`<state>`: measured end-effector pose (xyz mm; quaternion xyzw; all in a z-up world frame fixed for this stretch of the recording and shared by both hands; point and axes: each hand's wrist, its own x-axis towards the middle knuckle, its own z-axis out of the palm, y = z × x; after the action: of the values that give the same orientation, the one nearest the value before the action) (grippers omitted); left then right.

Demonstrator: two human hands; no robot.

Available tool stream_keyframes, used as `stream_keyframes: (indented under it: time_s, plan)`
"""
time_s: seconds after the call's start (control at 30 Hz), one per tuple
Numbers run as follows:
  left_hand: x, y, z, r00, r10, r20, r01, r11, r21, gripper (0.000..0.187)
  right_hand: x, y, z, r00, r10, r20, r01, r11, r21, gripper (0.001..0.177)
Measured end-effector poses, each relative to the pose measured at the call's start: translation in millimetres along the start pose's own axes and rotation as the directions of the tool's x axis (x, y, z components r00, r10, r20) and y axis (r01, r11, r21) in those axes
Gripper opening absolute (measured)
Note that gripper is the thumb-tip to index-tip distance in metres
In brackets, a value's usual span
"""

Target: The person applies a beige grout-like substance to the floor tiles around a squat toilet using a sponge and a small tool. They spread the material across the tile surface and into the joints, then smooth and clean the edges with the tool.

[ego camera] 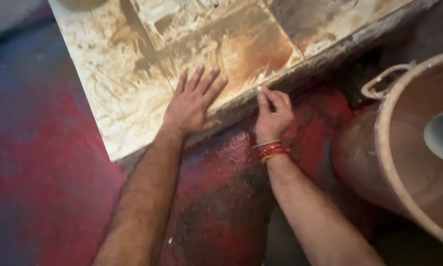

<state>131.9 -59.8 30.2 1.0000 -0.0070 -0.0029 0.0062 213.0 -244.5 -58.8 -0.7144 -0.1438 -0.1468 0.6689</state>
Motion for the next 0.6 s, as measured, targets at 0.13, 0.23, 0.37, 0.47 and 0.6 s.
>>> stream_keyframes:
  time_s: [0.13,0.23,0.37,0.47,0.6]
  plan:
    - [-5.1,0.2,3.1,1.000,0.005,-0.004,-0.005,1.000,0.011,0.112,-10.4,-7.5,8.5,0.995,0.056,-0.084,-0.057,0.998,-0.009,0.010]
    - [-0.7,-3.9,0.0,0.997,-0.024,0.076,0.023,1.000,0.018,0.113,3.0,-13.1,13.9,0.997,-0.035,0.063,0.039,0.997,-0.069,0.013]
    - [0.5,-2.7,2.2,0.999,0.009,0.030,-0.009,1.000,0.002,0.113,10.3,-11.7,1.4,0.986,0.121,-0.111,-0.122,0.993,-0.003,0.013]
    - [-3.9,-4.5,7.6,1.000,0.003,0.031,-0.003,1.000,-0.015,0.113,6.5,-2.3,-5.6,0.997,0.030,-0.074,-0.044,0.981,-0.190,0.012]
    - [7.2,-9.2,3.0,0.999,0.021,-0.033,-0.020,1.000,0.013,0.111,10.7,1.4,-3.5,0.999,0.035,0.008,-0.033,0.986,-0.164,0.018]
